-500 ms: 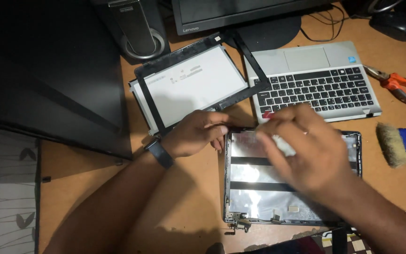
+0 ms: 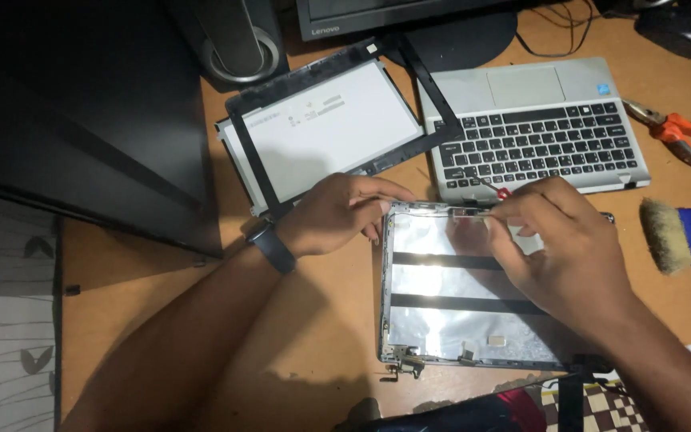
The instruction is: Cleaning and disassembling laptop components using a brush and a screwdriver on a repair bench.
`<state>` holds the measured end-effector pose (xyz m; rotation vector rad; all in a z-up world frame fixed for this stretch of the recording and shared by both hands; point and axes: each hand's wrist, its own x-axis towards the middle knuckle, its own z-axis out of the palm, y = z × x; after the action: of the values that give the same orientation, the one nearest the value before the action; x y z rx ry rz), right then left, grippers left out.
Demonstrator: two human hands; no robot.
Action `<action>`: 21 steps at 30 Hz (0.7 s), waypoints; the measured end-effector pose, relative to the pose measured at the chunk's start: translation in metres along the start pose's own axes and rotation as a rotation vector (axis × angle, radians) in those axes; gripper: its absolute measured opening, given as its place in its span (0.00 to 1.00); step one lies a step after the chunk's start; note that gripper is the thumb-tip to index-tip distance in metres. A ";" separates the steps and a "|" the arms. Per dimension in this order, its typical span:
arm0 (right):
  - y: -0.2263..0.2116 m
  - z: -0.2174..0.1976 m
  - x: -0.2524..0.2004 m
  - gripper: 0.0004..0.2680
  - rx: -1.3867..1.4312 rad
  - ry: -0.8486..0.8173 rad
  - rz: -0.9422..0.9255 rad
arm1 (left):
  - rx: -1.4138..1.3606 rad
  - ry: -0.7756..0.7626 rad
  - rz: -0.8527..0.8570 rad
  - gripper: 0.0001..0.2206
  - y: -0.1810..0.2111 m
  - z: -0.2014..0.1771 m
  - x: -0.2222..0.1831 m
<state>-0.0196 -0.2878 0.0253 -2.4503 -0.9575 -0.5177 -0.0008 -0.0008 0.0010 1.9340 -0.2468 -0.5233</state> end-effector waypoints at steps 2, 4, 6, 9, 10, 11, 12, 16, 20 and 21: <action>-0.009 -0.006 -0.006 0.01 0.030 0.008 0.017 | 0.044 0.014 -0.013 0.17 0.000 0.001 -0.001; -0.020 -0.012 -0.012 0.01 0.041 0.045 0.044 | 0.010 0.031 0.035 0.15 0.000 0.002 -0.002; -0.035 -0.021 -0.012 0.01 0.134 0.046 0.013 | 0.036 0.033 0.013 0.15 0.002 0.003 -0.003; -0.049 -0.032 -0.018 0.03 0.201 0.062 -0.022 | 0.060 0.039 -0.003 0.16 0.003 0.002 -0.001; -0.054 -0.034 -0.021 0.05 0.184 0.063 -0.025 | 0.047 0.045 -0.011 0.15 0.002 0.003 -0.001; -0.058 -0.038 -0.023 0.05 0.184 0.064 -0.023 | 0.048 0.044 -0.011 0.15 0.003 0.003 -0.001; -0.063 -0.041 -0.025 0.05 0.142 0.053 -0.008 | 0.049 0.037 -0.011 0.16 0.003 0.004 -0.001; -0.091 -0.040 -0.035 0.02 0.034 0.106 0.186 | 0.038 0.043 0.040 0.14 0.000 0.004 -0.002; -0.079 -0.040 -0.045 0.07 0.015 0.040 0.198 | -0.030 0.044 0.085 0.12 -0.006 0.006 0.000; -0.066 -0.035 -0.051 0.05 -0.013 0.073 0.156 | -0.024 0.048 0.070 0.12 -0.006 0.006 0.000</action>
<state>-0.1073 -0.2901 0.0472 -2.4736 -0.7293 -0.5567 -0.0044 -0.0034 -0.0062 1.9051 -0.2745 -0.4315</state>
